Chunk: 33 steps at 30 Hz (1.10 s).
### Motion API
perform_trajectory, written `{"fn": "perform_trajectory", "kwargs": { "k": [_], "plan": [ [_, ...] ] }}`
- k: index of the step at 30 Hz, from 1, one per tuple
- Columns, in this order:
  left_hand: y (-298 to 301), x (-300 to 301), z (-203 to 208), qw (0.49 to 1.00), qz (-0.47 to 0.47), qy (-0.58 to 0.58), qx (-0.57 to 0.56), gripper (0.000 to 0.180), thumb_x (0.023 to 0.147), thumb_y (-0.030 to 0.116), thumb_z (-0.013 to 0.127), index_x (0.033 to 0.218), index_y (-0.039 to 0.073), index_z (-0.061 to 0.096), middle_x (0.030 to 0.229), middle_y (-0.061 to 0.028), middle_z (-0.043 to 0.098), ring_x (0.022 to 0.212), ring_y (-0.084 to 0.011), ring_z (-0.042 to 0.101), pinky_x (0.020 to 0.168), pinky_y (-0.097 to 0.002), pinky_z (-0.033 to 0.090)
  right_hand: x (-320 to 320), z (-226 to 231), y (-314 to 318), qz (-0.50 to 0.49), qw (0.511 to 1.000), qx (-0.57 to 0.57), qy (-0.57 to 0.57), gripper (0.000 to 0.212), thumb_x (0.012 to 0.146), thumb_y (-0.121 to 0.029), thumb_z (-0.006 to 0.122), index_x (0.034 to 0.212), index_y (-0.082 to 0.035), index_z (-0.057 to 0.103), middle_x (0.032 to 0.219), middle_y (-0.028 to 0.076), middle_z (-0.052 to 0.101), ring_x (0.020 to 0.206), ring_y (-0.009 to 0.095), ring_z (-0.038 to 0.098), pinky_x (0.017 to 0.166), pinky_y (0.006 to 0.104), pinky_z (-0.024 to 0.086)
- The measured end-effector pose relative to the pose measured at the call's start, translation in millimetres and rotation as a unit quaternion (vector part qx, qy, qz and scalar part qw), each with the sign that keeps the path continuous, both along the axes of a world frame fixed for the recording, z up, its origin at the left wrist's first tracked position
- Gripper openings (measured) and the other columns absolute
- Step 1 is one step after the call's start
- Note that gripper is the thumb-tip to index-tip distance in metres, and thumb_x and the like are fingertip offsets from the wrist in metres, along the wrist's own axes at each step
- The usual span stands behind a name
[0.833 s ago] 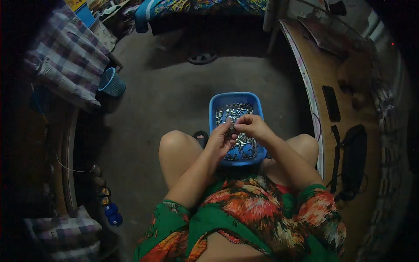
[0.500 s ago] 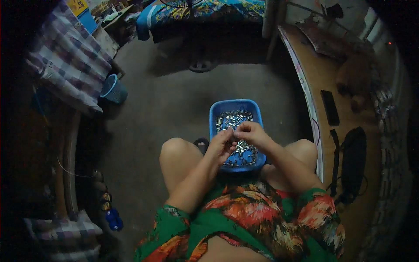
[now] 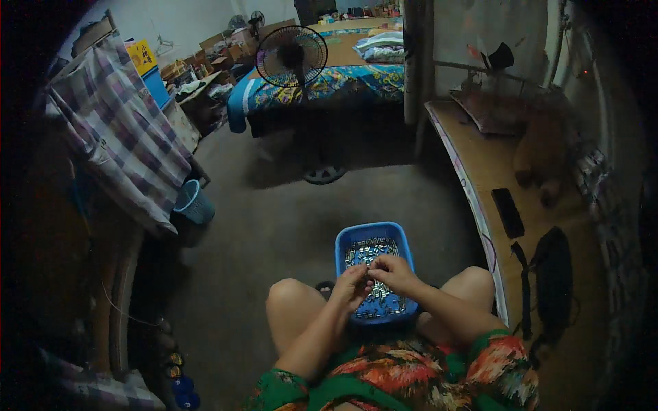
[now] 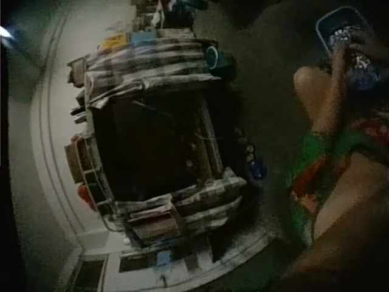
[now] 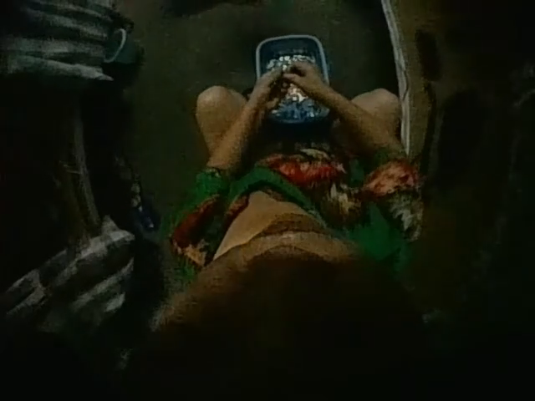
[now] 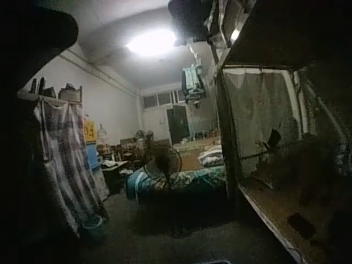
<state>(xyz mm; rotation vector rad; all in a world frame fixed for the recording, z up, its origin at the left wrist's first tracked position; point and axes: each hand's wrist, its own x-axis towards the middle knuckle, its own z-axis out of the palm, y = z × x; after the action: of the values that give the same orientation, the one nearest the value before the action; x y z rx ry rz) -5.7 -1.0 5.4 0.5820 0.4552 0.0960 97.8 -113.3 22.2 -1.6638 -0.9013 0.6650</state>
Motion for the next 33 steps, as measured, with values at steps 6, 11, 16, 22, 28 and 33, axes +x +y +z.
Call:
{"fn": "perform_trajectory", "kwargs": {
  "k": [6, 11, 16, 22, 28, 33],
  "plan": [
    [2.2, -3.2, -10.7, 1.000, -0.006, -0.018, 0.015, 0.017, 0.082, 0.023, 0.055, 0.083, 0.006, 0.053, 0.069, -0.0022, 0.054, 0.059, -0.0108, 0.051, 0.050, -0.0216, 0.043, -8.9, 5.3, -3.6, -0.008, 0.997, 0.015, -0.076, 0.010, 0.074, -0.011, 0.060, 0.076, -0.003, 0.054, 0.068, 0.002, 0.052, 0.062, 0.008, 0.048, 0.055, 0.0240, 0.040],
    [-3.4, -6.1, -4.8, 0.999, -0.002, -0.028, 0.043, 0.017, 0.082, 0.022, 0.054, 0.085, 0.005, 0.052, 0.073, -0.0029, 0.054, 0.060, -0.0114, 0.051, 0.051, -0.0210, 0.043, -5.6, -14.6, -3.9, -0.001, 0.999, 0.006, -0.046, 0.012, 0.077, -0.012, 0.058, 0.081, -0.002, 0.053, 0.068, 0.003, 0.054, 0.063, 0.009, 0.050, 0.056, 0.0247, 0.041],
    [3.5, 0.6, -4.7, 0.998, -0.002, -0.014, 0.054, 0.021, 0.083, 0.028, 0.052, 0.087, 0.007, 0.052, 0.072, -0.0031, 0.054, 0.061, -0.0109, 0.051, 0.051, -0.0206, 0.042, -0.1, -5.3, -0.7, -0.027, 0.986, 0.008, -0.165, 0.012, 0.074, -0.007, 0.058, 0.082, 0.000, 0.054, 0.076, 0.007, 0.055, 0.070, 0.013, 0.053, 0.062, 0.0265, 0.044],
    [4.9, 7.2, -8.6, 1.000, -0.008, -0.004, 0.013, 0.021, 0.083, 0.026, 0.053, 0.089, 0.007, 0.051, 0.074, -0.0038, 0.054, 0.060, -0.0122, 0.052, 0.046, -0.0177, 0.042, 1.2, 5.2, 0.1, -0.016, 0.961, 0.049, -0.272, 0.012, 0.076, -0.005, 0.054, 0.086, 0.001, 0.053, 0.076, 0.012, 0.053, 0.070, 0.021, 0.053, 0.062, 0.0300, 0.043],
    [1.6, 3.0, 0.8, 0.999, -0.003, -0.006, -0.045, 0.023, 0.083, 0.029, 0.052, 0.087, 0.007, 0.050, 0.074, -0.0047, 0.054, 0.059, -0.0113, 0.050, 0.045, -0.0181, 0.041, 16.4, 9.9, -2.9, 0.023, 0.970, 0.000, 0.240, 0.013, 0.080, -0.013, 0.054, 0.090, -0.005, 0.052, 0.076, 0.001, 0.055, 0.061, 0.005, 0.047, 0.052, 0.0181, 0.036],
    [0.6, 2.1, -3.2, 0.998, -0.011, -0.027, -0.055, 0.027, 0.084, 0.032, 0.051, 0.089, 0.006, 0.050, 0.076, -0.0054, 0.053, 0.060, -0.0119, 0.048, 0.047, -0.0182, 0.038, 18.6, 12.0, -5.0, 0.016, 0.948, 0.001, 0.319, 0.013, 0.079, -0.015, 0.056, 0.087, -0.006, 0.053, 0.077, 0.000, 0.055, 0.060, 0.005, 0.046, 0.052, 0.0187, 0.037]
  ]
}}
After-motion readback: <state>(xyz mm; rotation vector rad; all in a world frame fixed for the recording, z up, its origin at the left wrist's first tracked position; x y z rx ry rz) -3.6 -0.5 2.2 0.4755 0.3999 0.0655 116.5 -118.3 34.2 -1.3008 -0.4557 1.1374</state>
